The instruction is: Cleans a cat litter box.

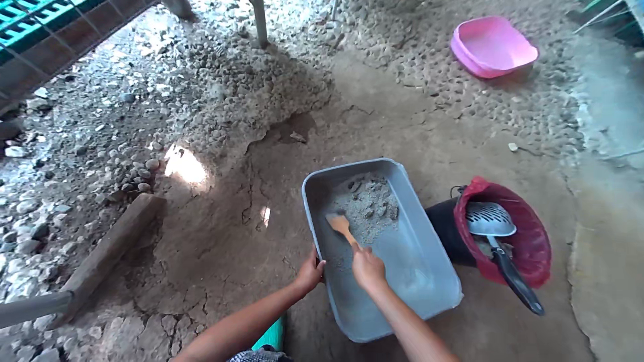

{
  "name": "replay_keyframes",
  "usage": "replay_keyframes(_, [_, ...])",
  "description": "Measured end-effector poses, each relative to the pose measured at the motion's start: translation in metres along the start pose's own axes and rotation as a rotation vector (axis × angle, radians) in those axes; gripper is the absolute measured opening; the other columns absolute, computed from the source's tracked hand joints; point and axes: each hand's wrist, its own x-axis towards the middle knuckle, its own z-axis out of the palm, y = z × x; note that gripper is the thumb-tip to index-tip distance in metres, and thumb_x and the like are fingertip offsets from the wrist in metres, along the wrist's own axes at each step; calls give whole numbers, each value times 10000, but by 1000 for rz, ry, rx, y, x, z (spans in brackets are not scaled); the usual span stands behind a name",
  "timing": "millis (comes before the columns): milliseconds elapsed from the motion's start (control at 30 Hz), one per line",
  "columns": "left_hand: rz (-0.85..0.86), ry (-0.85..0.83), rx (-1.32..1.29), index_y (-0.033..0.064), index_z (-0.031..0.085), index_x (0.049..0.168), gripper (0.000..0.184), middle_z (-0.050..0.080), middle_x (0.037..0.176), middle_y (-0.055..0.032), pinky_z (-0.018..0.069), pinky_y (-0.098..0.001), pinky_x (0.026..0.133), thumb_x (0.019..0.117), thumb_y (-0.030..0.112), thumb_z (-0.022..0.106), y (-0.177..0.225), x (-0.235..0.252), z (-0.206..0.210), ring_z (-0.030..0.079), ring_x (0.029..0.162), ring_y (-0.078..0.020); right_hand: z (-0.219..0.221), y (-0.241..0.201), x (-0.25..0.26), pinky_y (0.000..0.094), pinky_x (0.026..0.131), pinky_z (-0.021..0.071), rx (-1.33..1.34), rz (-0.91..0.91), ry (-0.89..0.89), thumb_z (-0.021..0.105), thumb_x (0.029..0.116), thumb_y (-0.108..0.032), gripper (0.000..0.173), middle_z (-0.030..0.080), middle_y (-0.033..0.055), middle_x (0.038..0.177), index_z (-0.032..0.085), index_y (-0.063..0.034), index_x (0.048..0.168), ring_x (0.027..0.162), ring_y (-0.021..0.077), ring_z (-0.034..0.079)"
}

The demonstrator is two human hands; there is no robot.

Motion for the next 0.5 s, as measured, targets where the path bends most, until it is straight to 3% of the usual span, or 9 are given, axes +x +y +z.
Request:
replay_keyframes(133, [-2, 14, -12, 120, -52, 1640, 705, 554, 1338, -289, 586, -489, 884, 1107, 108, 410, -1, -2, -1, 692, 1051, -351, -39, -31, 51, 566, 922, 548, 71, 11, 112, 424, 1074, -112, 426, 562, 276, 1396, 484, -39, 1489, 1173, 436, 645])
replay_keyframes(233, [6, 9, 5, 134, -38, 1644, 709, 576, 1333, -271, 594, -493, 884, 1106, 119, 424, 0, -3, -1, 697, 1061, -344, -26, -24, 18, 563, 931, 552, -10, -44, 60, 446, 1056, -79, 466, 566, 292, 1374, 430, 8, 1514, 1180, 445, 638])
replay_keyframes(333, [-3, -6, 33, 139, -59, 1642, 720, 567, 1348, -268, 589, -494, 898, 1107, 139, 422, -5, 4, 0, 693, 1075, -340, 0, -8, -12, 522, 914, 567, -103, -46, -20, 423, 1061, -79, 484, 563, 277, 1367, 401, -19, 1541, 1138, 427, 660])
replay_keyframes(500, [17, 20, 18, 114, -34, 1639, 701, 571, 1312, -277, 592, -496, 866, 1105, 126, 419, -4, 2, 0, 696, 1040, -349, -50, -33, 46, 570, 953, 537, 71, -1, 80, 449, 1063, -89, 408, 582, 271, 1378, 503, 6, 1456, 1225, 431, 623])
